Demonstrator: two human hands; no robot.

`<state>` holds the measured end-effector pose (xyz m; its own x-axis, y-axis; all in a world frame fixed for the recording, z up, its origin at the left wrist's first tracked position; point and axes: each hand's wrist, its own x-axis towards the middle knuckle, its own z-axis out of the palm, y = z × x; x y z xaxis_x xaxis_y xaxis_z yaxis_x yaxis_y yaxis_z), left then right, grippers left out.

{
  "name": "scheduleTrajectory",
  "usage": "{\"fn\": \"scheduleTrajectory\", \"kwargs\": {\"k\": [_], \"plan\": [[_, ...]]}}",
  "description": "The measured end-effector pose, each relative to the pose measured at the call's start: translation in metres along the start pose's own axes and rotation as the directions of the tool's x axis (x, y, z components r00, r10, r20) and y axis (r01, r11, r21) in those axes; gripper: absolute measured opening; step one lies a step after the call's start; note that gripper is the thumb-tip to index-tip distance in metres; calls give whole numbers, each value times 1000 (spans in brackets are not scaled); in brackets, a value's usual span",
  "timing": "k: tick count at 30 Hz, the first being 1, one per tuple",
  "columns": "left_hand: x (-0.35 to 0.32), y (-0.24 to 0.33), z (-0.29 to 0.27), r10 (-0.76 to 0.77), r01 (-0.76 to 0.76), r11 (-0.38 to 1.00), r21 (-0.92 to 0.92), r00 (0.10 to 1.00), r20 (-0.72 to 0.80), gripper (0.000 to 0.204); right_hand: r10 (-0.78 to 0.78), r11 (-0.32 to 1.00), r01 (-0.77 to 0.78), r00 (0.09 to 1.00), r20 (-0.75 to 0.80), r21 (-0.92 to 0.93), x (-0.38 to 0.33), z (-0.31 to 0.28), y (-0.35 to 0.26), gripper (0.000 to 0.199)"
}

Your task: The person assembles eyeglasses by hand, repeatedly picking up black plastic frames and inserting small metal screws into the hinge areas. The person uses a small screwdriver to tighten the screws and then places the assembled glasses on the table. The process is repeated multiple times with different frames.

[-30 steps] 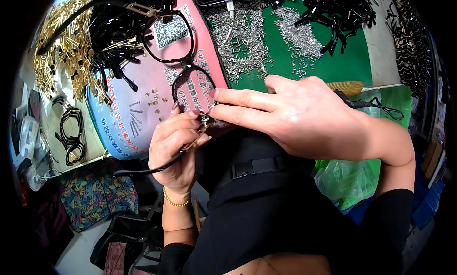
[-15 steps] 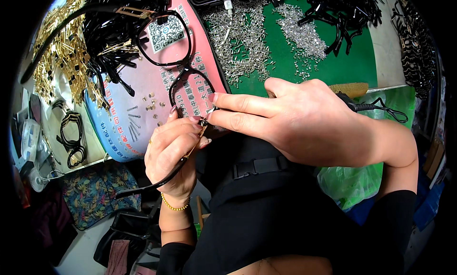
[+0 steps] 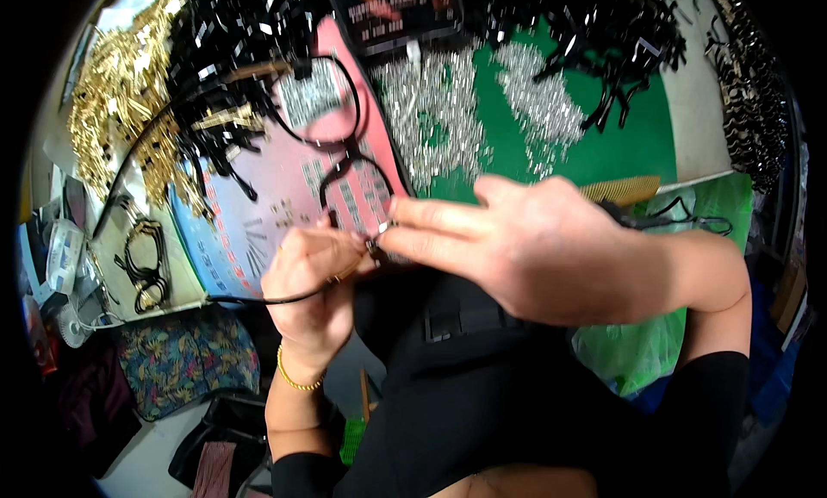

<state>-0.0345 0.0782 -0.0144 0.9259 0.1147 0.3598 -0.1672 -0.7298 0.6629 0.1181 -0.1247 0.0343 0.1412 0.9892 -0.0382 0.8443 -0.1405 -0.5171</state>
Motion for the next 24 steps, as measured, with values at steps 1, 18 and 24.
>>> {"fn": "scheduleTrajectory", "kwargs": {"k": [1,18,24], "plan": [[0,-2,0,27,-26,999,-19,1000,9,30,-26,1000,26,1000,-9,0,0,-2,0,49],[-13,-4,6,83,-89,993,-75,993,-78,32,48,999,-48,996,73,-6,6,-8,-6,64],[-5,-3,4,145,-148,989,-24,983,-111,31,70,993,-67,997,29,-94,7,-4,-7,61]]}}
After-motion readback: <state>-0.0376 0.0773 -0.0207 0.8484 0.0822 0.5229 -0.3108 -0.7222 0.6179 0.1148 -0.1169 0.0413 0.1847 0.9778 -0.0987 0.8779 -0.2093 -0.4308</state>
